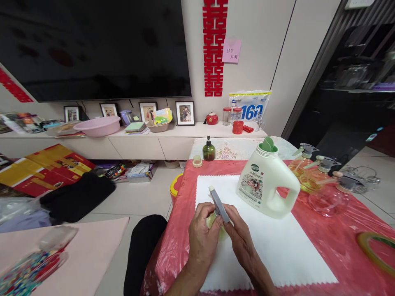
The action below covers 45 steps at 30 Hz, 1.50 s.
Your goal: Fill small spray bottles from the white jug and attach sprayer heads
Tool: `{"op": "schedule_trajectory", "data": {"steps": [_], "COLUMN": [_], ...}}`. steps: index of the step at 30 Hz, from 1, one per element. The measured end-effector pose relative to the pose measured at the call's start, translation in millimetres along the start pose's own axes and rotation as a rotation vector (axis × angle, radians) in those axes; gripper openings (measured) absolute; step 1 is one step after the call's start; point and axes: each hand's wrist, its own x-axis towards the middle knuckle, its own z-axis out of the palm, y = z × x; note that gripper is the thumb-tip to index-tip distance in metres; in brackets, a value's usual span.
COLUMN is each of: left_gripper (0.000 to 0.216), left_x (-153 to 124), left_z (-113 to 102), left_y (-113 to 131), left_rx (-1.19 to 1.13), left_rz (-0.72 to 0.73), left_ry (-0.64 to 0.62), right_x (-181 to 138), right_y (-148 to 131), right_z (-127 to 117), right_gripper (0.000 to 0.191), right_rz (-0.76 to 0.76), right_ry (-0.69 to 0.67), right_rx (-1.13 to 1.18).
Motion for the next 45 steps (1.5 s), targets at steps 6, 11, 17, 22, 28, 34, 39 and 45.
{"op": "schedule_trajectory", "data": {"steps": [6,11,17,22,28,34,39,45], "left_gripper": [0.018,0.020,0.027,0.031,0.027,0.026,0.016,0.011], "left_x": [-1.2,0.3,-3.0,-5.7,-5.2,-4.3,-3.0,0.1], "left_z": [-0.4,-0.6,-3.2,-5.6,0.5,5.4,4.5,2.4], "left_y": [-2.9,-6.1,-8.3,-4.4,1.2,2.8,7.2,6.9], "left_rx": [-0.003,-0.011,0.048,0.118,0.173,0.073,0.034,0.005], "left_rz": [0.042,0.057,0.098,0.126,0.056,-0.089,-0.080,-0.013], "left_ry": [0.012,0.010,-0.021,-0.070,-0.021,0.053,0.035,0.000], "right_x": [6.5,7.1,3.4,2.7,1.2,1.8,0.7,-0.2], "right_y": [-5.7,3.2,13.7,14.3,17.0,14.5,14.4,14.3], "right_z": [-3.2,1.0,5.6,13.3,21.6,23.3,22.2,17.5], "right_gripper": [0.037,0.035,0.029,0.024,0.026,0.024,0.022,0.028], "right_rz": [0.054,0.026,-0.153,-0.228,-0.299,-0.300,-0.272,-0.271], "right_ry": [-0.031,-0.015,0.125,0.231,0.338,0.380,0.378,0.309], "right_rx": [0.103,0.020,-0.162,-0.238,-0.325,-0.364,-0.362,-0.335]}}
